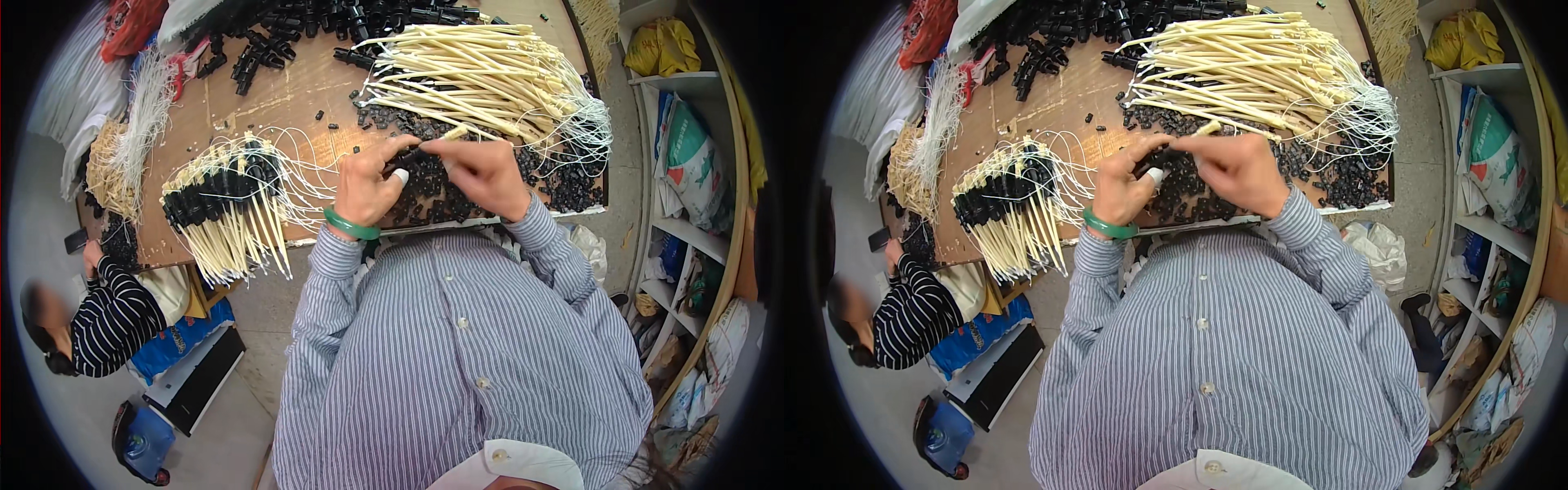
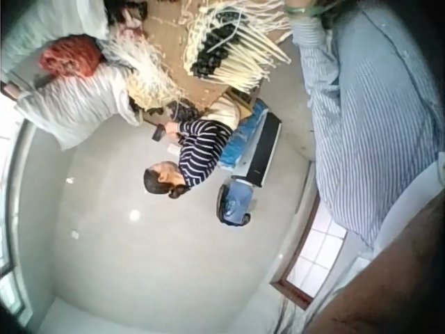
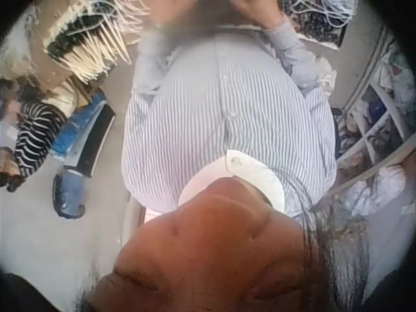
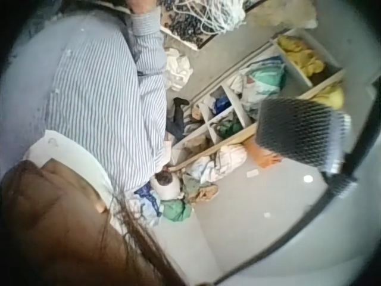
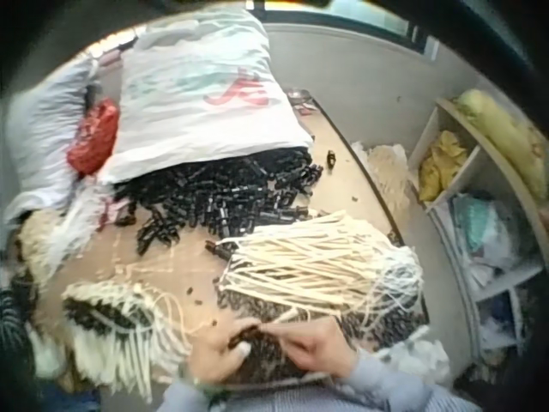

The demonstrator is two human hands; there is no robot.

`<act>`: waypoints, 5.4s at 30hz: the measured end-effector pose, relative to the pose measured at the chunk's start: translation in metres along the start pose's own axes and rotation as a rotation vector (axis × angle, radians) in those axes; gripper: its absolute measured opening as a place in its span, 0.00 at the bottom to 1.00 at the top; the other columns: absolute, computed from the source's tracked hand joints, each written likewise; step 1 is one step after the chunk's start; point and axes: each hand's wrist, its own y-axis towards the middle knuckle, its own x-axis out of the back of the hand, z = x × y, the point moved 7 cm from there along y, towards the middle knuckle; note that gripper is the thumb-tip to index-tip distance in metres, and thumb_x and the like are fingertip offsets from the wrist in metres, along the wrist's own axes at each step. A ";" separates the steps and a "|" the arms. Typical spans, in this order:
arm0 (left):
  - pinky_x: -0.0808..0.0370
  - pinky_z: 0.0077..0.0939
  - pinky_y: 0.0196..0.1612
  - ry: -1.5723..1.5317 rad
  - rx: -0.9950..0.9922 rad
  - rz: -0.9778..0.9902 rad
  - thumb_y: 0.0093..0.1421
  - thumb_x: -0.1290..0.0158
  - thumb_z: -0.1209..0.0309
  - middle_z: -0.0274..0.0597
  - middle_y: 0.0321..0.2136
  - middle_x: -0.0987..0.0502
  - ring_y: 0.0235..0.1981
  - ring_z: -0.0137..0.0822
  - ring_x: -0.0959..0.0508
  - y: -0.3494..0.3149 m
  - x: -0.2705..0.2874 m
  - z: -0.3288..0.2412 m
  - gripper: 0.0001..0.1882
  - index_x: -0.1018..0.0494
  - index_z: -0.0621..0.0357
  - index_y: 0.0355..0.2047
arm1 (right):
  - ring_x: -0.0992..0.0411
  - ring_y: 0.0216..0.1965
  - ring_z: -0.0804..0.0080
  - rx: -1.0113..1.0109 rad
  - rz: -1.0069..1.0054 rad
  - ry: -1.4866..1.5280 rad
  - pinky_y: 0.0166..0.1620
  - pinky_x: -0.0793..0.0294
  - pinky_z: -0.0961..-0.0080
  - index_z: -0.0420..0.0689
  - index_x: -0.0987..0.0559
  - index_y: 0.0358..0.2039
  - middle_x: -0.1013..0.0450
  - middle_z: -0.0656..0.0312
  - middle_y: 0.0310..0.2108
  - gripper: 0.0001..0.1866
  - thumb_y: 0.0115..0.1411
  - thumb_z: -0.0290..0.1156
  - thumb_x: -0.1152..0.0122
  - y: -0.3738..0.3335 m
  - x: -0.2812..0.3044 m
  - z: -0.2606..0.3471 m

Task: The person assembles parts by inserting elastic bands into small plastic connectors by hand.

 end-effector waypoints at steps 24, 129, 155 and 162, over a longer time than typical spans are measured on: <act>0.38 0.41 0.49 1.160 0.223 -0.943 0.40 0.39 0.71 0.36 0.42 0.27 0.45 0.39 0.31 -0.089 0.142 0.025 0.24 0.26 0.49 0.42 | 0.26 0.29 0.66 0.504 0.238 -0.383 0.29 0.27 0.76 0.44 0.23 0.40 0.25 0.61 0.43 0.19 0.47 0.33 0.32 -0.003 -0.096 0.086; 0.23 0.19 0.33 -0.354 0.257 -0.279 0.49 0.47 0.86 0.37 0.30 0.20 0.31 0.28 0.21 0.012 0.038 0.049 0.14 0.20 0.58 0.35 | 0.28 0.16 0.69 -0.378 -0.133 -0.019 0.22 0.32 0.72 0.42 0.19 0.28 0.27 0.58 0.16 0.08 0.53 0.32 0.42 0.010 -0.030 -0.032; 0.26 0.17 0.30 -0.164 0.242 -0.283 0.47 0.42 0.83 0.31 0.24 0.22 0.27 0.23 0.23 -0.004 0.011 0.042 0.09 0.23 0.61 0.30 | 0.29 0.18 0.79 -0.233 -0.096 0.084 0.20 0.33 0.79 0.44 0.21 0.36 0.24 0.63 0.24 0.07 0.56 0.28 0.41 0.004 -0.037 -0.002; 0.23 0.28 0.31 0.194 -0.193 -0.074 0.44 0.44 0.75 0.44 0.30 0.20 0.28 0.38 0.20 -0.001 0.003 0.000 0.14 0.23 0.59 0.35 | 0.35 0.20 0.87 -0.521 0.006 1.166 0.24 0.34 0.85 0.40 0.22 0.44 0.27 0.69 0.24 0.12 0.59 0.25 0.43 -0.003 -0.036 -0.025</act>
